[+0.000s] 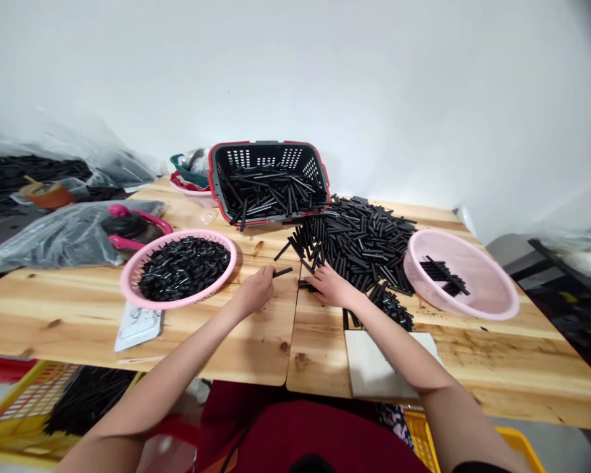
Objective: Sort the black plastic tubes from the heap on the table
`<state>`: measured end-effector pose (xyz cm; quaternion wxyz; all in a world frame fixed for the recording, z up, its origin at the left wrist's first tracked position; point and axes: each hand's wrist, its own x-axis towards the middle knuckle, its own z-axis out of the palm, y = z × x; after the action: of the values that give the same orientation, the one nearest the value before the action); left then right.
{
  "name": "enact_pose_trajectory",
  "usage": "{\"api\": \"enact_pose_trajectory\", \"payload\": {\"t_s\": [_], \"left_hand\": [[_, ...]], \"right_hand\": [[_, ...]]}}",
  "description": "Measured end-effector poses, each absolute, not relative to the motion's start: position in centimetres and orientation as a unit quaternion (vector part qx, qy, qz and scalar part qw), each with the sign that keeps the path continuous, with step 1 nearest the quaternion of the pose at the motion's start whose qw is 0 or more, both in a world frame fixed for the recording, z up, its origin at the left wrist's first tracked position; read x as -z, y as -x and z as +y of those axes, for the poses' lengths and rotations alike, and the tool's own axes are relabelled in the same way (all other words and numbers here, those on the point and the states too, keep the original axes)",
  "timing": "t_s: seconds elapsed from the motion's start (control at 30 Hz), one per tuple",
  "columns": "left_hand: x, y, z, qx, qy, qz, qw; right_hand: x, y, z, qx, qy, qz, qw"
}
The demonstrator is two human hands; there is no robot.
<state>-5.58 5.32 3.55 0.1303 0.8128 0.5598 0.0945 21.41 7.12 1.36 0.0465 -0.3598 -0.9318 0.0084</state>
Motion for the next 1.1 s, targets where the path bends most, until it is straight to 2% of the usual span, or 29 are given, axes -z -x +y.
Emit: {"api": "enact_pose_trajectory", "payload": {"t_s": [0.13,0.23,0.43,0.6,0.77,0.9,1.0,1.1], "left_hand": [[-2.2,4.6,6.4,-0.154,-0.774,0.576,0.215],[-1.3,2.9,6.7,-0.201,-0.753,0.578,0.241],[-0.3,-0.7,7.0,-0.232,-0.747,0.558,0.276],[0.2,-1.9,7.4,-0.291,-0.720,0.547,0.312],[0.1,-4.0,7.3,-0.397,-0.642,0.494,0.431],[0.0,-5.0,6.4,-0.418,-0.591,0.438,0.534],[0.0,-4.8,5.7,-0.416,-0.560,0.412,0.586],[-0.1,-4.7,5.4,-0.415,-0.540,0.407,0.609]], "right_hand": [[0.3,-20.2,7.3,0.005,0.364,-0.927,0.088],[0.6,-19.2,7.3,0.020,0.405,-0.907,0.115],[-1.9,-21.2,6.2,0.035,0.462,-0.873,0.154],[-4.4,-29.5,3.3,-0.006,0.585,-0.791,0.179],[-3.2,-32.8,1.1,-0.088,0.610,-0.773,0.150],[-2.0,-32.7,0.5,-0.179,0.580,-0.762,0.225],[-2.4,-34.4,-0.6,-0.169,0.628,-0.707,0.276],[-2.9,-36.9,-2.6,-0.141,0.678,-0.690,0.208]]}}
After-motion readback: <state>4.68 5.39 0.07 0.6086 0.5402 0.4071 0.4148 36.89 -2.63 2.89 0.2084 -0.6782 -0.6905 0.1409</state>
